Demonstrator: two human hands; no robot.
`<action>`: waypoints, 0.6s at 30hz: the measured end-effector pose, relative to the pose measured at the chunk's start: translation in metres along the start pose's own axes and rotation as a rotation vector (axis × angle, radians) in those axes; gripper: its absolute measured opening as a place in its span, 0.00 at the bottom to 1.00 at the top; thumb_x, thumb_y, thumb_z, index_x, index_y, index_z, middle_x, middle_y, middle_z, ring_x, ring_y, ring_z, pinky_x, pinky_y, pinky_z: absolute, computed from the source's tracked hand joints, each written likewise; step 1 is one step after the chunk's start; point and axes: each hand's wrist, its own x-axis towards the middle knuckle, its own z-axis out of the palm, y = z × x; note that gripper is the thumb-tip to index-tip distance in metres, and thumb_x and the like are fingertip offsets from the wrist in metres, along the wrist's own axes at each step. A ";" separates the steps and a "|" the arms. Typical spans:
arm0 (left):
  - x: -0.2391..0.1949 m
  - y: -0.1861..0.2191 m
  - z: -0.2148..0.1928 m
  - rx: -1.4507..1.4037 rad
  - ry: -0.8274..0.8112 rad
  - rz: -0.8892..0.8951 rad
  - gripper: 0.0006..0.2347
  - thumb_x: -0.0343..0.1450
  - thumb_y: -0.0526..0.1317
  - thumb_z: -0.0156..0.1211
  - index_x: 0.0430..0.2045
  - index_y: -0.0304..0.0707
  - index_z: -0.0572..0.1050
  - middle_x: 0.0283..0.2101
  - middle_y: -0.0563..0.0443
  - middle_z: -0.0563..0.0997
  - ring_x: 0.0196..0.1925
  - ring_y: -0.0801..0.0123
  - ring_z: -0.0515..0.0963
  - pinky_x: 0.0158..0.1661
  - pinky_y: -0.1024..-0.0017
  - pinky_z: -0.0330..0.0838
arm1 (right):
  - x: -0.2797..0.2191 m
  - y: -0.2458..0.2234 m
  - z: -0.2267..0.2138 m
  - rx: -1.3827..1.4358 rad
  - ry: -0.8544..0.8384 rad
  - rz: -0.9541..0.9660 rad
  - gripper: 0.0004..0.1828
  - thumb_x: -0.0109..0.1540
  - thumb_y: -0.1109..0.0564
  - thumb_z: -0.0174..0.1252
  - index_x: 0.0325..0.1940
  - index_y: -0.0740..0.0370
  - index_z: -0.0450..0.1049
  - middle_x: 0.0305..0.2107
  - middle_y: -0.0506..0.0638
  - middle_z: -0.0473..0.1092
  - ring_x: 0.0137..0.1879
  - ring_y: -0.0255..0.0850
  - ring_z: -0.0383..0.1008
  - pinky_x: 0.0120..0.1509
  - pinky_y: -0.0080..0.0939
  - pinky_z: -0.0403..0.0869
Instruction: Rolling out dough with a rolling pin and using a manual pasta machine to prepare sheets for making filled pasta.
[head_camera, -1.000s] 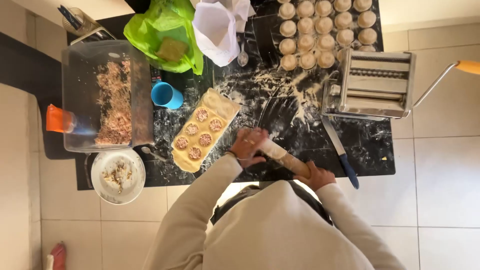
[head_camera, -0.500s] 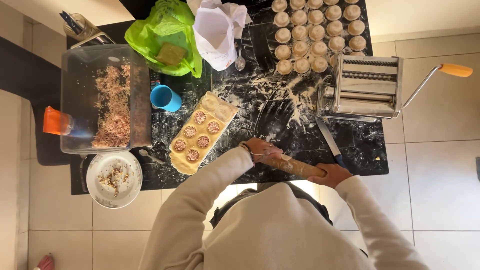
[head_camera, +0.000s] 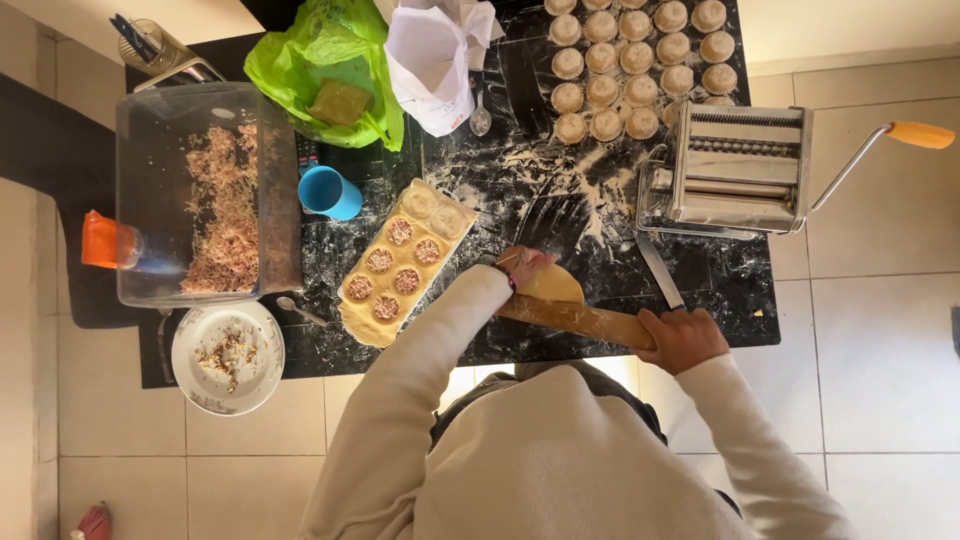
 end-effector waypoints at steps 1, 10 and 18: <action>0.002 0.004 -0.001 0.000 -0.005 0.001 0.28 0.70 0.66 0.52 0.38 0.40 0.86 0.34 0.42 0.86 0.38 0.58 0.86 0.39 0.62 0.76 | -0.004 0.002 0.000 0.002 -0.002 0.004 0.32 0.48 0.30 0.67 0.48 0.49 0.75 0.24 0.47 0.74 0.33 0.45 0.77 0.43 0.48 0.72; 0.017 0.084 -0.038 0.054 -0.020 0.108 0.29 0.73 0.66 0.51 0.35 0.37 0.84 0.29 0.44 0.83 0.30 0.61 0.80 0.36 0.62 0.74 | -0.024 0.022 0.002 0.191 0.219 0.002 0.30 0.47 0.37 0.71 0.47 0.53 0.78 0.23 0.48 0.73 0.31 0.45 0.75 0.39 0.46 0.73; 0.032 0.116 -0.059 0.057 -0.254 -0.037 0.30 0.73 0.66 0.43 0.43 0.37 0.80 0.35 0.39 0.83 0.34 0.64 0.79 0.42 0.66 0.75 | -0.043 0.028 0.020 -0.102 0.244 -0.092 0.17 0.54 0.47 0.71 0.46 0.50 0.81 0.20 0.43 0.72 0.26 0.39 0.72 0.33 0.42 0.72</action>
